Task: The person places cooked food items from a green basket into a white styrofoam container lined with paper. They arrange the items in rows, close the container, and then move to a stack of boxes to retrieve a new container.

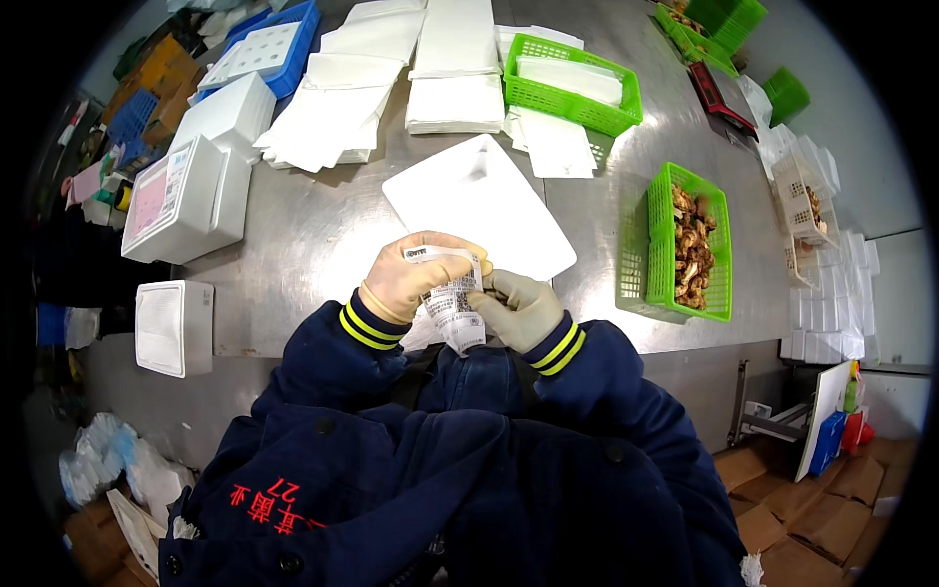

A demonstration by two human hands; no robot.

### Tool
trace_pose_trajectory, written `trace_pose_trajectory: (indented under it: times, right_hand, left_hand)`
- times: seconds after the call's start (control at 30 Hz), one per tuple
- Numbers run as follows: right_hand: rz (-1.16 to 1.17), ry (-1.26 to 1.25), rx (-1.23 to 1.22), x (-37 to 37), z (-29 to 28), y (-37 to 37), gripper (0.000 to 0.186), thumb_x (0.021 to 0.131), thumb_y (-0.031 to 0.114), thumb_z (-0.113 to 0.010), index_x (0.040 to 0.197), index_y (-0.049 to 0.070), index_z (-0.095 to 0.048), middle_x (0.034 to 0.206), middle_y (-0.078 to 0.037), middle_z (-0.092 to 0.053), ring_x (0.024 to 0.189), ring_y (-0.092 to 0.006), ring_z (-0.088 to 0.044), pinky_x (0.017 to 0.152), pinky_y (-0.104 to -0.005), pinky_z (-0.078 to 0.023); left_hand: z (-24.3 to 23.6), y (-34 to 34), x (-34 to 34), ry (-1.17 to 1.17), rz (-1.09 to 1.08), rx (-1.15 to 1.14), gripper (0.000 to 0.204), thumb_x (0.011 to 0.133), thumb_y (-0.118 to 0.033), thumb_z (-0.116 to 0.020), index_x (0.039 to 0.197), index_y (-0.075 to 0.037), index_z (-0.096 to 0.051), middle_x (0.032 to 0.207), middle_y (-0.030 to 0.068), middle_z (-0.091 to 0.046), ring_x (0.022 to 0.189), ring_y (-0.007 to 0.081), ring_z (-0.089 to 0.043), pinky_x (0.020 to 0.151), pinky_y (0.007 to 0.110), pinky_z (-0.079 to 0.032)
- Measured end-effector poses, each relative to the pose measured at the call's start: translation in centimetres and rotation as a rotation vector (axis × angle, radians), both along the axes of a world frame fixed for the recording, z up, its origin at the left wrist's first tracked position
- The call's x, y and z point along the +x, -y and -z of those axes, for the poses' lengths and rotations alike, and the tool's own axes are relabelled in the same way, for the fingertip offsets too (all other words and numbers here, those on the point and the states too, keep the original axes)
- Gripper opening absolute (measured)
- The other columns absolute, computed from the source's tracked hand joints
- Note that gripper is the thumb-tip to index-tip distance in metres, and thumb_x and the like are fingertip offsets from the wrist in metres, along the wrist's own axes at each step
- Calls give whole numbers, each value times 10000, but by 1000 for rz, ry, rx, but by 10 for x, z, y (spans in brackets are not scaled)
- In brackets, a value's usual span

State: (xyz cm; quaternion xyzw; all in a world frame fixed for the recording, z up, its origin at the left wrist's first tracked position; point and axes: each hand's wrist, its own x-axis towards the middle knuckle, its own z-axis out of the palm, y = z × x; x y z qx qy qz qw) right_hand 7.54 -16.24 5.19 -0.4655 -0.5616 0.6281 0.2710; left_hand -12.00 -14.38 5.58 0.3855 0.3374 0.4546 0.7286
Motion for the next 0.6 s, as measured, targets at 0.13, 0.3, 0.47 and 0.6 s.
trace_pose_trajectory:
  times: [0.13,0.3,0.47,0.6]
  right_hand:
    - [62,-74,27,7,-11,-10,212,897,-5,-496,1038,-50,-648,883,-99,-675,783,-106,-642,711,-221,-534]
    - [82,5,-6,14,-34,-18,256,887,0,-467,1053,-43,-656,812,-84,-674,656,-81,-605,630,-199,-514]
    - [32,21,-90,5,-35,-15,266,887,36,-508,1099,-38,-650,757,-72,-676,606,-77,-599,563,-193,-491]
    - [19,-9,-148,6,-35,-14,221,880,38,-541,1048,-54,-650,743,-62,-667,600,-76,-593,558,-193,-485]
  left_hand:
    - [-11,5,-4,-205,-114,-10,228,824,-56,-689,1026,49,-674,946,124,-712,876,169,-674,837,266,-527]
    - [-12,10,-6,-258,-92,-55,258,808,3,-668,1061,58,-660,942,134,-707,842,158,-675,801,251,-537]
    - [-20,14,-2,-277,-54,12,394,788,28,-663,1180,-1,-639,946,110,-706,841,135,-665,784,232,-528]
    - [-25,15,1,-317,4,17,521,776,21,-655,1287,-59,-587,877,59,-694,771,85,-625,735,211,-510]
